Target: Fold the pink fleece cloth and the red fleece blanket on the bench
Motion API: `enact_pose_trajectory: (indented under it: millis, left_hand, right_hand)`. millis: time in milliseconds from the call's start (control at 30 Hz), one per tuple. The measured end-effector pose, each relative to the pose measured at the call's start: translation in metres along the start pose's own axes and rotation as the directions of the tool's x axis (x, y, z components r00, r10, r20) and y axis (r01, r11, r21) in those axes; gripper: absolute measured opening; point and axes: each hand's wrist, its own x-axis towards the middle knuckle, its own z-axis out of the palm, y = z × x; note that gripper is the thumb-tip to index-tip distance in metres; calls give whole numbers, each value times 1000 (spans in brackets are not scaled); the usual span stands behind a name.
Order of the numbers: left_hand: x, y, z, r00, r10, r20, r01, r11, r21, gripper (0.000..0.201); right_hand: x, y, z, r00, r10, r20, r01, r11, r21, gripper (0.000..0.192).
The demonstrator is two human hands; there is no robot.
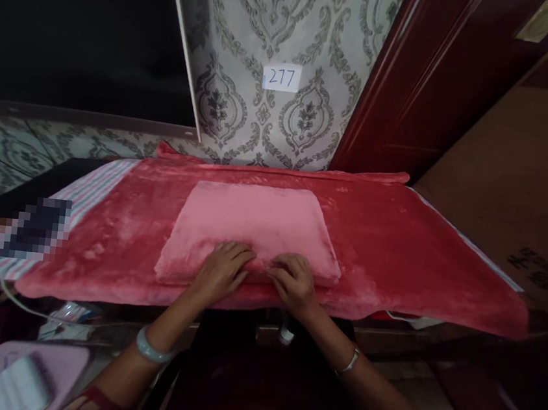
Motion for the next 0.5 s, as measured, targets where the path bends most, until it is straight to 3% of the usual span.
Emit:
enact_pose_trajectory:
  millis: [167,267,500]
  left_hand:
    - [-2,-2,2,999,27,-43,-28,1000,-13,34]
    - [-3,-1,3,997,27,-71,-29,999,-26,34]
    - [-3,-1,3,999,10,-48,-12,999,-35,39]
  right_hand:
    - [1,-3,-12,974,220,-48,-206,956,211,15]
    - [3,-6,-14,985,175,-7,-170,966,196,15]
    - [1,-8,2,988,113,108,-107,992,-63,19]
